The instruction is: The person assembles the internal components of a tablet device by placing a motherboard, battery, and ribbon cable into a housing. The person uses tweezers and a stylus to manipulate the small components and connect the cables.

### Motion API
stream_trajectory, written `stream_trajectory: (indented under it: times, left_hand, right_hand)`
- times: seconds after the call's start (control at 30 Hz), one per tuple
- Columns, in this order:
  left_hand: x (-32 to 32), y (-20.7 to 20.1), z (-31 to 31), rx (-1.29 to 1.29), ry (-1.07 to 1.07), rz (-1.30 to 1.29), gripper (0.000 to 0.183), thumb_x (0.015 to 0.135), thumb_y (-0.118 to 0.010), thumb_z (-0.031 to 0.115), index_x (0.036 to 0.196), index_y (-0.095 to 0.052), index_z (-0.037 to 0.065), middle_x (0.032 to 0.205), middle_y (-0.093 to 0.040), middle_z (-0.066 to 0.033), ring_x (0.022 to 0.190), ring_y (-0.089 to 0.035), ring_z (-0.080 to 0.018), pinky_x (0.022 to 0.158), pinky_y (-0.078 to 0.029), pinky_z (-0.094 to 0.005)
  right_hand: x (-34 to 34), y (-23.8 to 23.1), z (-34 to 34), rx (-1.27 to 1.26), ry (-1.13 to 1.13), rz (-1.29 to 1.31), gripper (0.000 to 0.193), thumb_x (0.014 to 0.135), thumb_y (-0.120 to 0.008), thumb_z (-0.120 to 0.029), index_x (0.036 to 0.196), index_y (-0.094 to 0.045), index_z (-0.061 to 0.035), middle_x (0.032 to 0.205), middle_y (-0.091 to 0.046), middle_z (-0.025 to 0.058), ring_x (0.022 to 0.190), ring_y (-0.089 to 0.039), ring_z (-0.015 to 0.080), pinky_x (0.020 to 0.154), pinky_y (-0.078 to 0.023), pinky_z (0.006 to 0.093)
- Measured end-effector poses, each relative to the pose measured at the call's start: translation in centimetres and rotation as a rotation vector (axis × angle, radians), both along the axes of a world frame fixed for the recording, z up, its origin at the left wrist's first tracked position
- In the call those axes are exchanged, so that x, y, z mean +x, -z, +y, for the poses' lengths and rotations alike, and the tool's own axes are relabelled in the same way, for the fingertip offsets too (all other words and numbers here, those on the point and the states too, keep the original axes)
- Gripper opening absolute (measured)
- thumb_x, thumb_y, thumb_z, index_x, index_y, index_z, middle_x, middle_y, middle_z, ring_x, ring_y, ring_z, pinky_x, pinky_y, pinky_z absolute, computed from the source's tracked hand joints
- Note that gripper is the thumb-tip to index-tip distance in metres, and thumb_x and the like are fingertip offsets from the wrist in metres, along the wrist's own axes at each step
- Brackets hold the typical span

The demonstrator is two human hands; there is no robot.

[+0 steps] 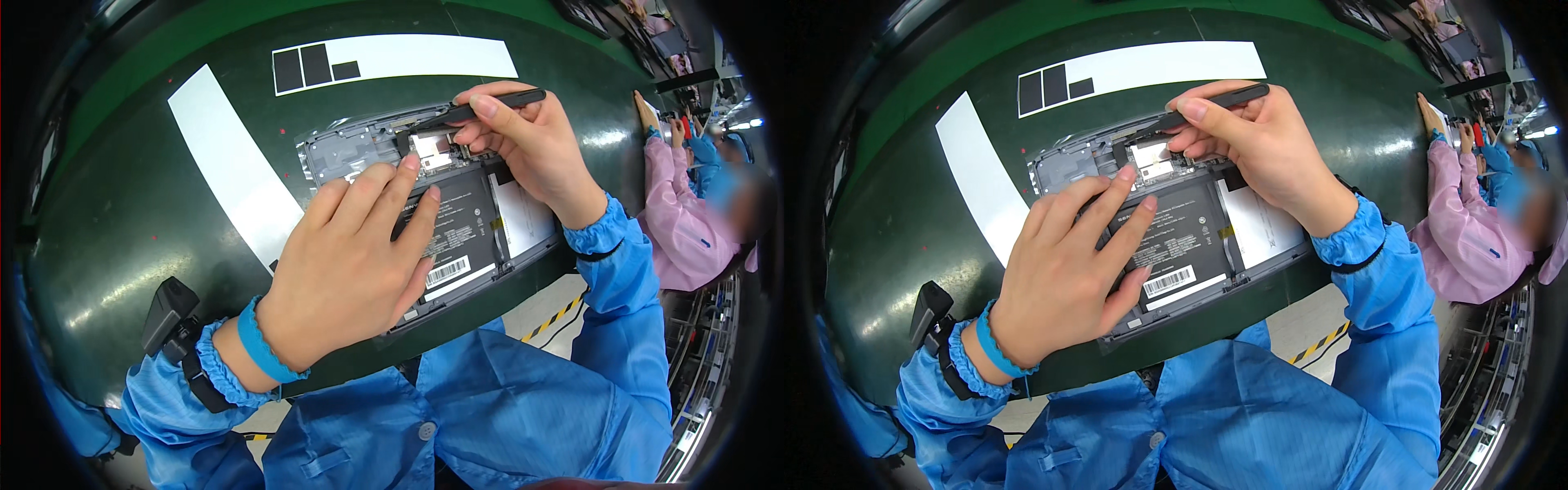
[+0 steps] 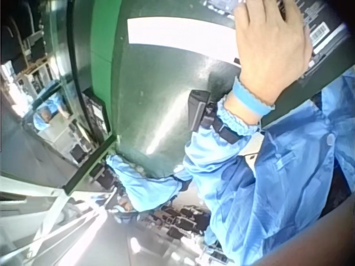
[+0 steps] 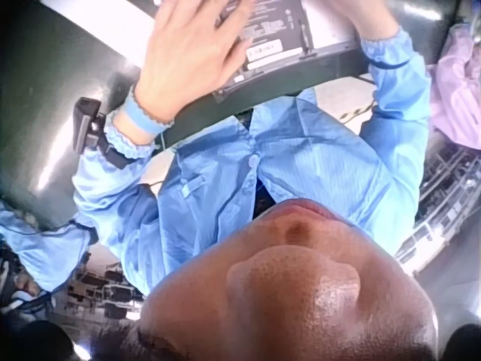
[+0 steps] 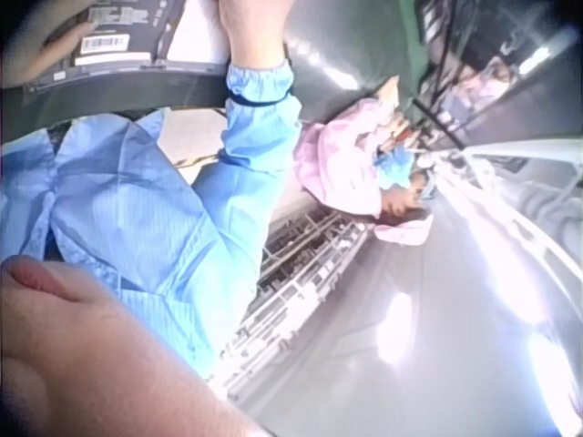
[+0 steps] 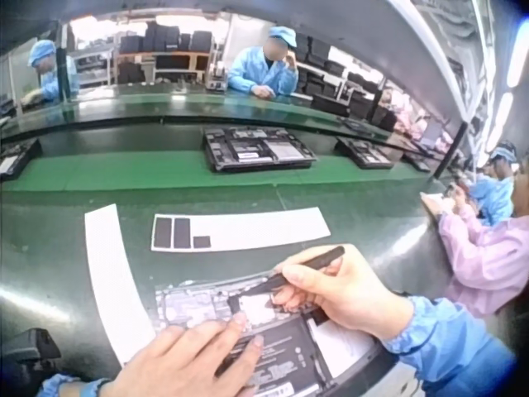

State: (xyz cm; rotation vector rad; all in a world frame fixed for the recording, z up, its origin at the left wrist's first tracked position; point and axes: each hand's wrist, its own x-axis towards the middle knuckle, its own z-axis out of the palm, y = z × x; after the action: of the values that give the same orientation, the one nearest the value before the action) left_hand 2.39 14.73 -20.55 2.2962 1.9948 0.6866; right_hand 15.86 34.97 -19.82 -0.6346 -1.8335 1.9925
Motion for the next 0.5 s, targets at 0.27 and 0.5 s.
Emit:
stream_trajectory:
  times: [0.27, 0.5]
  left_hand:
    - [-0.03, 0.50, 0.05, 0.034, 0.000, 0.031, 0.051, 0.072, -0.071, 0.021, 0.119, -0.062, 0.004, 0.131, -0.055, -0.0120, 0.112, -0.051, -0.0269, 0.085, -0.044, -0.0378]
    - [0.00, 0.52, 0.00, 0.037, 0.003, 0.054, 0.052, 0.072, -0.071, 0.022, 0.119, -0.062, 0.004, 0.129, -0.056, -0.0107, 0.105, -0.052, -0.0260, 0.082, -0.045, -0.0361]
  right_hand:
    - [0.41, 0.19, -0.01, 0.010, -0.040, 0.092, 0.025, 0.093, -0.062, -0.013, 0.107, -0.064, 0.0077, 0.087, -0.069, 0.0157, 0.078, -0.069, 0.0193, 0.067, -0.054, 0.0255]
    - [0.52, 0.09, -0.05, -0.026, -0.110, 0.113, 0.025, 0.093, -0.062, -0.014, 0.107, -0.064, 0.0069, 0.088, -0.068, 0.0157, 0.077, -0.069, 0.0193, 0.066, -0.054, 0.0259]
